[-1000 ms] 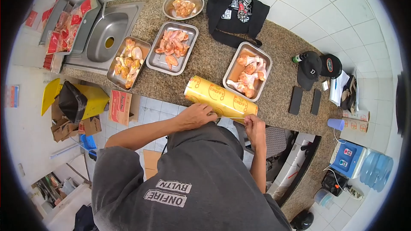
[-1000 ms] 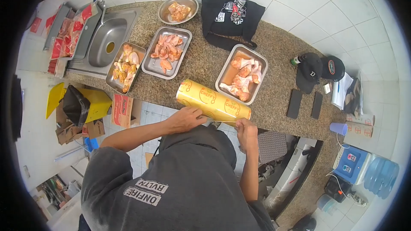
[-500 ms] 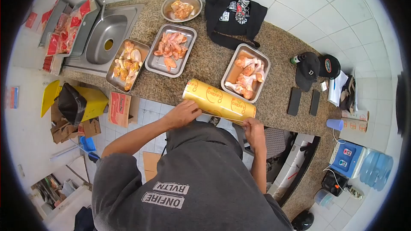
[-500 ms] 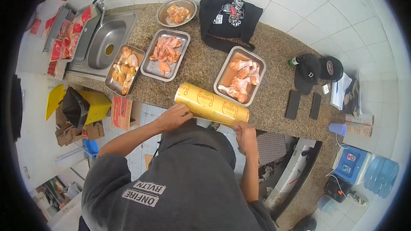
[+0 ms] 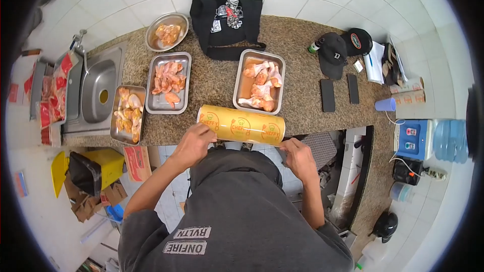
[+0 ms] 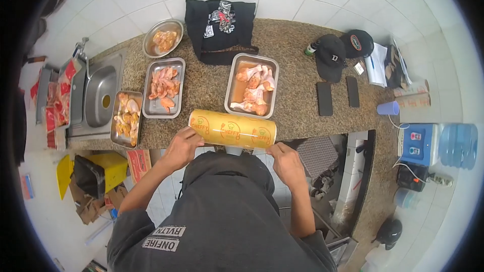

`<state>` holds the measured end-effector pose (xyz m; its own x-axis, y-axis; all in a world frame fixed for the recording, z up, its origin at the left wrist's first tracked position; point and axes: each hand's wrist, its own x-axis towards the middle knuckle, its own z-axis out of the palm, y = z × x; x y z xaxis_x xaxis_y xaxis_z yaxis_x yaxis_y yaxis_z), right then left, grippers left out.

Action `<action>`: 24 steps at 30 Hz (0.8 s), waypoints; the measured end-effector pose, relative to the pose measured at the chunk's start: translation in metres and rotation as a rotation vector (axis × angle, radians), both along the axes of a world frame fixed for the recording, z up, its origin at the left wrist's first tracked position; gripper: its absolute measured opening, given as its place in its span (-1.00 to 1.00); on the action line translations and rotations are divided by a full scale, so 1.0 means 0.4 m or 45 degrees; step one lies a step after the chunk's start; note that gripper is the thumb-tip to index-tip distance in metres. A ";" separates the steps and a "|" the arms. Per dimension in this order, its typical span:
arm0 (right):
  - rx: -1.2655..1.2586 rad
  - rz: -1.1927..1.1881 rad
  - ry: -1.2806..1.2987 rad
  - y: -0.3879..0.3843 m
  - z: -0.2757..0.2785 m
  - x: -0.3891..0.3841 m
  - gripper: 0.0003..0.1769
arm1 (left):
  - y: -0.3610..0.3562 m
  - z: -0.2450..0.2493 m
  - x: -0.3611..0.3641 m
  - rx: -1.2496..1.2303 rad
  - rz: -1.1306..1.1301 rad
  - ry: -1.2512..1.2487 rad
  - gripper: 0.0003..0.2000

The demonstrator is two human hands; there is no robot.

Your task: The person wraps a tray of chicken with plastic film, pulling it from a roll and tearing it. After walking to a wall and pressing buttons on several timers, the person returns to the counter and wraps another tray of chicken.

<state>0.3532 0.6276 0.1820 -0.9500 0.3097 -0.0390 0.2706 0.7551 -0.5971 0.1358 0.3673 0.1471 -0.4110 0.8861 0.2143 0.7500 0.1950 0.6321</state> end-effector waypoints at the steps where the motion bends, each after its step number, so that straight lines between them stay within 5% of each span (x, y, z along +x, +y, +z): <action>1: 0.002 -0.016 0.005 0.000 0.017 0.004 -0.78 | 0.003 0.014 -0.003 0.002 -0.016 0.005 -0.88; 12: 0.073 0.062 -0.041 -0.022 0.252 0.039 -0.76 | 0.005 0.264 -0.045 -0.185 -0.234 -0.266 -0.93; 24: 0.337 0.078 0.219 0.072 0.520 -0.060 -0.79 | 0.142 0.507 -0.219 0.133 -0.389 0.097 -0.96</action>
